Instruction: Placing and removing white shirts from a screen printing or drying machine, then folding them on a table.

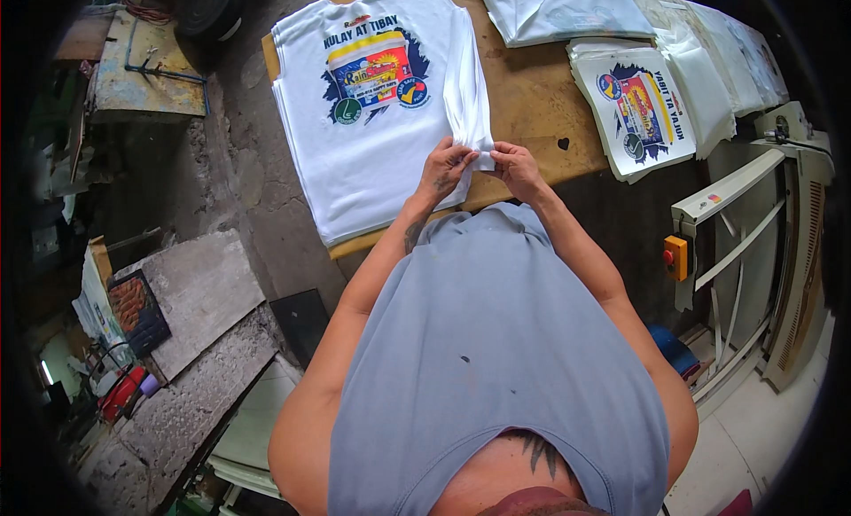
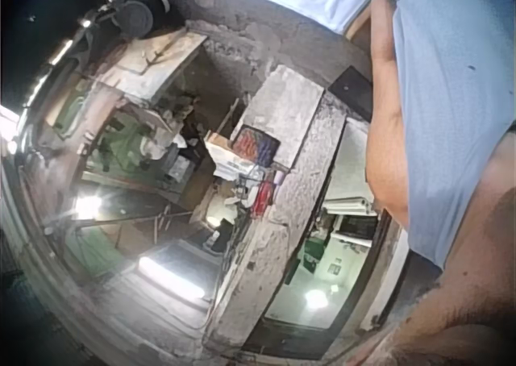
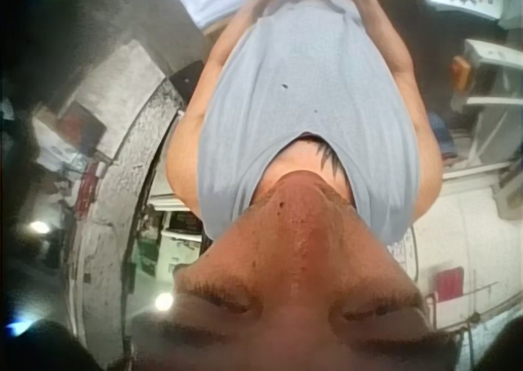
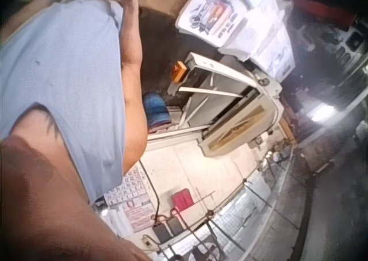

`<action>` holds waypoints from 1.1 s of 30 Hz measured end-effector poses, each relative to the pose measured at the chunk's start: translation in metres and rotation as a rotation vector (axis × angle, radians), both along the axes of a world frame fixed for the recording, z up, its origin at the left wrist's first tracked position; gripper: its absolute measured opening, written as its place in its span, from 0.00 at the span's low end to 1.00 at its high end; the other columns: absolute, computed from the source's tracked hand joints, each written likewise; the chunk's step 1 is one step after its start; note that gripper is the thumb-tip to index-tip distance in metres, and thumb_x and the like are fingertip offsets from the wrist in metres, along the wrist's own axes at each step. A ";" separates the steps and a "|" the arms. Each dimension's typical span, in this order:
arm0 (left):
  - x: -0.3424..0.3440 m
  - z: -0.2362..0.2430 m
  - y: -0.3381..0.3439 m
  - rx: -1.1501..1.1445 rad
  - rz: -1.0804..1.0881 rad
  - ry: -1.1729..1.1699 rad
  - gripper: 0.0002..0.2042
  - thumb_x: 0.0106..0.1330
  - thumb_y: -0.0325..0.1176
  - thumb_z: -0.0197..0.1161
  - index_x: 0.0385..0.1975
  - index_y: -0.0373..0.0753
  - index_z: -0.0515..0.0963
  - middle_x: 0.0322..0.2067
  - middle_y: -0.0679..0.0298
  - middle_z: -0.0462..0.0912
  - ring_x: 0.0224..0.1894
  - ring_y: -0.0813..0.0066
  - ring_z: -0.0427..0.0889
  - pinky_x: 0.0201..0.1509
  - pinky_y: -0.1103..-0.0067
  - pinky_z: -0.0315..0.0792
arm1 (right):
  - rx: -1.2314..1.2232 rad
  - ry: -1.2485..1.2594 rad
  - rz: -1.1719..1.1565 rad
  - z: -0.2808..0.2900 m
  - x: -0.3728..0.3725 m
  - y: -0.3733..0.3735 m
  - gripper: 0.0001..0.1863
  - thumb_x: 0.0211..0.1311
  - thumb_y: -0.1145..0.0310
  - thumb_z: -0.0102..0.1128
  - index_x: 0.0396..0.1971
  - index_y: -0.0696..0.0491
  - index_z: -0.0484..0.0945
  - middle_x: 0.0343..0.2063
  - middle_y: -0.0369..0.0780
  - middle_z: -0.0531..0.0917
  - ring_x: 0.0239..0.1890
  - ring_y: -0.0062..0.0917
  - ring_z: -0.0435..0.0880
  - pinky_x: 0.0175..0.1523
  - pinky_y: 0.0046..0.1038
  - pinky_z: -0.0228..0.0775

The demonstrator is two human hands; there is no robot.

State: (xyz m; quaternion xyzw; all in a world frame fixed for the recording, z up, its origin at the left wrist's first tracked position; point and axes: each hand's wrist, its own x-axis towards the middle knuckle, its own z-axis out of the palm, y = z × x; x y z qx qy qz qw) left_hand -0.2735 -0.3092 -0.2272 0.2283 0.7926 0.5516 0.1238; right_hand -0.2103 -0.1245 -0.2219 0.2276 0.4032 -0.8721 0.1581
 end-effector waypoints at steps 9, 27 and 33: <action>0.000 0.006 -0.003 0.098 0.027 -0.170 0.11 0.67 0.28 0.58 0.47 0.34 0.74 0.40 0.52 0.79 0.40 0.58 0.82 0.43 0.71 0.74 | 0.045 -0.008 0.004 0.009 -0.002 0.002 0.12 0.69 0.72 0.50 0.46 0.61 0.77 0.41 0.38 0.82 0.43 0.22 0.82 0.53 0.29 0.77; -0.008 0.010 -0.001 0.002 -0.070 0.087 0.06 0.65 0.31 0.62 0.32 0.35 0.80 0.29 0.55 0.73 0.32 0.57 0.77 0.35 0.68 0.71 | -0.007 -0.032 0.021 0.017 -0.008 -0.004 0.12 0.71 0.67 0.50 0.44 0.60 0.76 0.39 0.38 0.82 0.41 0.22 0.82 0.56 0.32 0.76; -0.003 -0.005 -0.004 0.046 0.052 0.030 0.08 0.65 0.33 0.63 0.38 0.35 0.78 0.32 0.55 0.74 0.33 0.62 0.77 0.38 0.70 0.72 | 0.136 -0.041 0.058 0.010 -0.004 -0.007 0.10 0.71 0.69 0.51 0.45 0.57 0.77 0.39 0.36 0.81 0.42 0.19 0.81 0.53 0.29 0.77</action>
